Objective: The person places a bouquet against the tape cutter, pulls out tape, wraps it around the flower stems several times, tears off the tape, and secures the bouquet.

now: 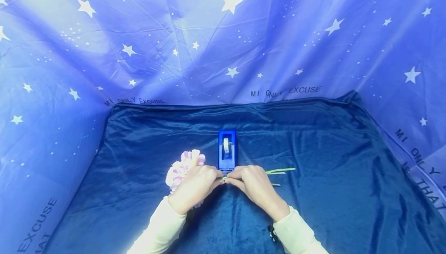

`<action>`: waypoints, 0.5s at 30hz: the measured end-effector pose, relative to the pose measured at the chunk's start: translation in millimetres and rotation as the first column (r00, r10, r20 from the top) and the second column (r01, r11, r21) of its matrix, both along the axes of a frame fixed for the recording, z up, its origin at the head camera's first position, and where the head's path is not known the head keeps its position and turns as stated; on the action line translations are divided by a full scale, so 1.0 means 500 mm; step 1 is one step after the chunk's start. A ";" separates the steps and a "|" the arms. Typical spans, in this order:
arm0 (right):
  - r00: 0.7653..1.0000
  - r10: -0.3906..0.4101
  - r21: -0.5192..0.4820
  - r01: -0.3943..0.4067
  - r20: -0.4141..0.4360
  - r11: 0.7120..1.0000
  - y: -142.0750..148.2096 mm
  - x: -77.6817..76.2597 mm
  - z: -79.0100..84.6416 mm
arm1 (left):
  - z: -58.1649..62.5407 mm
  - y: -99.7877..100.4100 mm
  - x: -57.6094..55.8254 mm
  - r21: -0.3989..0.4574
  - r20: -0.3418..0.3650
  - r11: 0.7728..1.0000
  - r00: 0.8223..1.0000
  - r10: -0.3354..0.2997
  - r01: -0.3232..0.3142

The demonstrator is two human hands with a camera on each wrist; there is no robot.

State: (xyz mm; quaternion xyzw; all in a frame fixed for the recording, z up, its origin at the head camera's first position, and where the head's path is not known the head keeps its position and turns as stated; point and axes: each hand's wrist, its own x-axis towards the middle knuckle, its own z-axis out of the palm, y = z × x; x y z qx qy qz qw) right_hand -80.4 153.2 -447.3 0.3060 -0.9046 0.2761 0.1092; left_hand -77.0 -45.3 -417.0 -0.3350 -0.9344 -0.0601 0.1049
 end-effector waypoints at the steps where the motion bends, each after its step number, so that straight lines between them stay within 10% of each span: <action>1: 1.000 0.003 -0.002 -0.003 0.001 1.000 0.000 0.001 0.000 | -0.001 -0.001 0.000 0.001 0.009 1.000 1.000 -0.004 0.004; 15: 0.998 0.052 -0.022 -0.053 -0.027 0.998 0.010 0.003 -0.011 | -0.010 0.001 0.007 0.017 0.005 1.000 1.000 0.002 -0.002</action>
